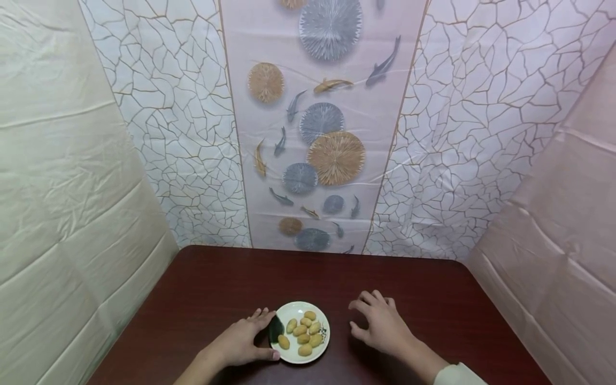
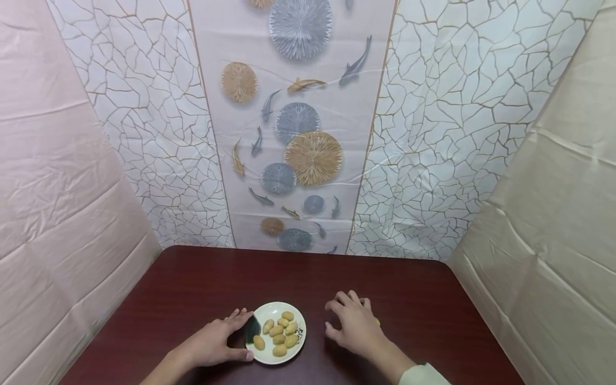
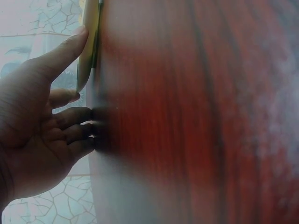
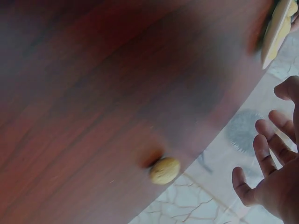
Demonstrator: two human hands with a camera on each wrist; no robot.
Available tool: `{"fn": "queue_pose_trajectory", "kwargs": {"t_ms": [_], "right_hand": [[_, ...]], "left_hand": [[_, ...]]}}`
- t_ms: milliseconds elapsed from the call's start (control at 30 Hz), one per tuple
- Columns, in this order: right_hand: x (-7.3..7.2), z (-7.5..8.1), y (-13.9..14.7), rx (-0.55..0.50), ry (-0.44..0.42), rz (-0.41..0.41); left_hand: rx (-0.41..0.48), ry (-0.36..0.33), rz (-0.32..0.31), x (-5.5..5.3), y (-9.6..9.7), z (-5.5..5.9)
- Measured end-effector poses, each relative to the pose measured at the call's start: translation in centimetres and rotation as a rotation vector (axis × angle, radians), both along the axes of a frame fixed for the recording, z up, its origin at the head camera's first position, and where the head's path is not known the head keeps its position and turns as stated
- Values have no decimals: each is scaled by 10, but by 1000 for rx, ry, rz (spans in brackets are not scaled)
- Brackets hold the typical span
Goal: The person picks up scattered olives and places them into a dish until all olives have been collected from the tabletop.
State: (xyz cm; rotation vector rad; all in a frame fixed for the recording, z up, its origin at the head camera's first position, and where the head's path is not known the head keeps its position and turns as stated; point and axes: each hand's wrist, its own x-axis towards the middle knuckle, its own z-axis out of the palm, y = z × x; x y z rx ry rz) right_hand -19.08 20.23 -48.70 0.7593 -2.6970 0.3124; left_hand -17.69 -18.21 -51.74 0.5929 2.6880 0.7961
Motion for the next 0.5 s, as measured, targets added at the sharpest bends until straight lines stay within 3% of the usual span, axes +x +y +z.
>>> {"fn": "queue_pose_trajectory", "kwargs": {"t_ms": [333, 500], "right_hand": [[1, -9, 32, 28, 1, -83], [1, -12, 53, 53, -40, -126]], "left_hand": [[6, 35, -6, 1, 1, -2], [10, 26, -8, 1, 1, -1]]}}
